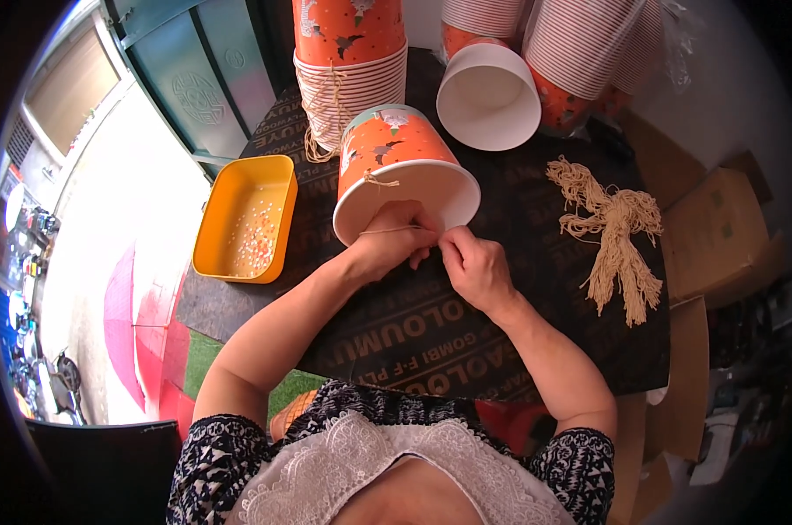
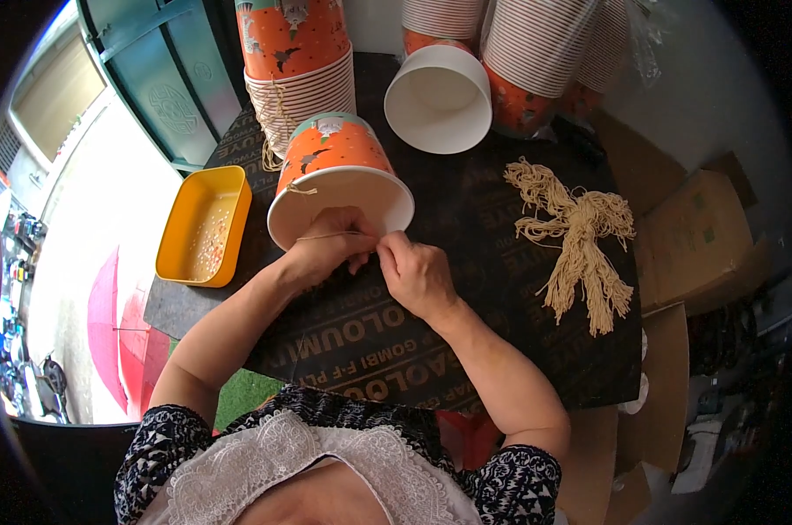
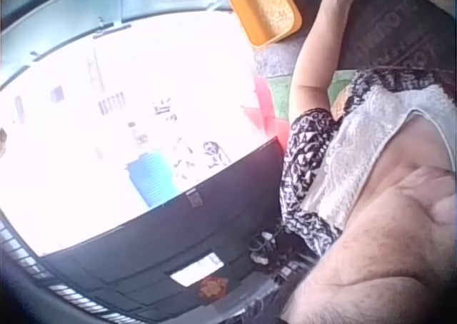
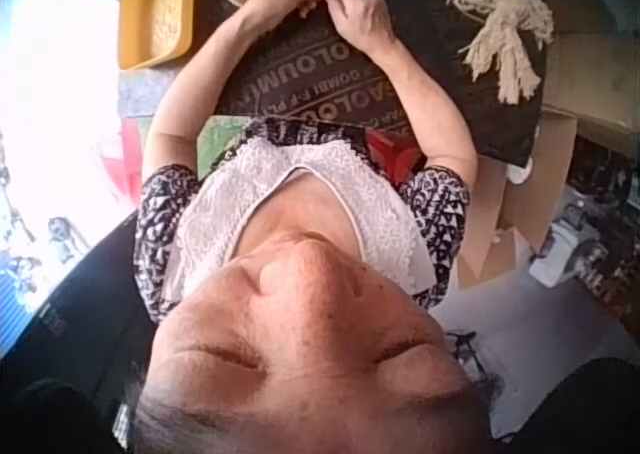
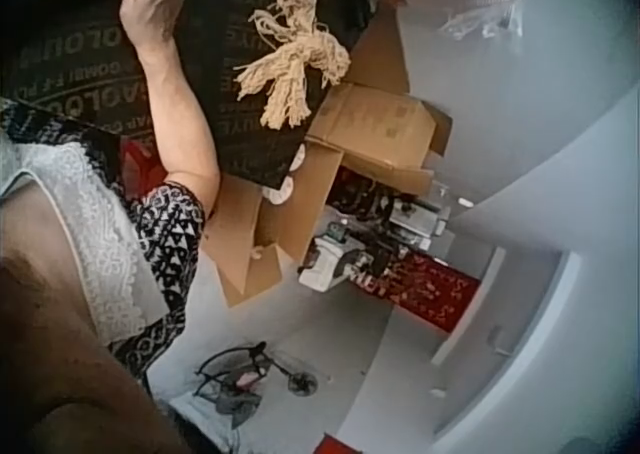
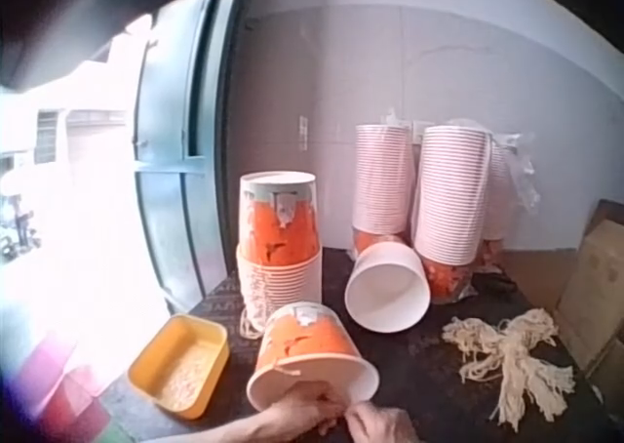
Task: The recorder is attaching rope handles to paper buckets by threading the ends through pre-cut holes and securing them with stoppers.
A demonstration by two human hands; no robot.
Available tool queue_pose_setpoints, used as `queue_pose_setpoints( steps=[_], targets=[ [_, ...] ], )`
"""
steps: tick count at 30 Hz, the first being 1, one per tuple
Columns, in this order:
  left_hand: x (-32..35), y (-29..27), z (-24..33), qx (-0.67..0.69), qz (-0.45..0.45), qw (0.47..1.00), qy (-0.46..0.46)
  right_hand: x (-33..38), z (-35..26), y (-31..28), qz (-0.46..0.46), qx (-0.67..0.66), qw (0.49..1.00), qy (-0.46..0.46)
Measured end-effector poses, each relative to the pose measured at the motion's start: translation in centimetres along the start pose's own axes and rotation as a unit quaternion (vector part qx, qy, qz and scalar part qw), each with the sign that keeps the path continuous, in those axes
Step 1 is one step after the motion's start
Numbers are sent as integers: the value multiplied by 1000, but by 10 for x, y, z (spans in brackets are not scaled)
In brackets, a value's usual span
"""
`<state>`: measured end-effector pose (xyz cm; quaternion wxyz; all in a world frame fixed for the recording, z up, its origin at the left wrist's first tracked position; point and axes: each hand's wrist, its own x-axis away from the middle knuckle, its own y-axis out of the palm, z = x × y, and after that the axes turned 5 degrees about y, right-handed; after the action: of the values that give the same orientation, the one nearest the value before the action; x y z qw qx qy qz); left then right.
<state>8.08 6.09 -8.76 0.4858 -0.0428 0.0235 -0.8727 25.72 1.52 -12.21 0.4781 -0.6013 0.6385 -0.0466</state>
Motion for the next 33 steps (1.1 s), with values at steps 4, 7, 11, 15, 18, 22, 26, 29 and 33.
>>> queue_pose_setpoints(
  steps=[4,7,11,15,18,22,26,29,33],
  targets=[
    [-1,0,-4,22,-9,1000,11,-4,-4,0,80,26,996,19],
    [-2,0,-7,27,-9,999,16,-5,-7,-1,55,16,998,33],
    [-1,2,-7,20,-9,999,25,-3,0,2,55,-4,998,23],
    [-1,4,-10,3,-16,999,48,-3,2,4,68,-2,998,18],
    [-1,5,-18,-45,-10,997,54,-2,1,5,64,-4,998,21],
    [-5,12,-29,-267,87,913,297,-2,1,6,48,-6,998,29],
    [-7,15,-27,-346,117,859,358,-1,6,7,29,-13,999,29],
    [-8,15,-26,-387,118,827,390,-2,6,6,33,-22,999,18],
    [-6,14,-31,-431,129,819,357,-1,5,7,29,-14,999,30]
  ],
)
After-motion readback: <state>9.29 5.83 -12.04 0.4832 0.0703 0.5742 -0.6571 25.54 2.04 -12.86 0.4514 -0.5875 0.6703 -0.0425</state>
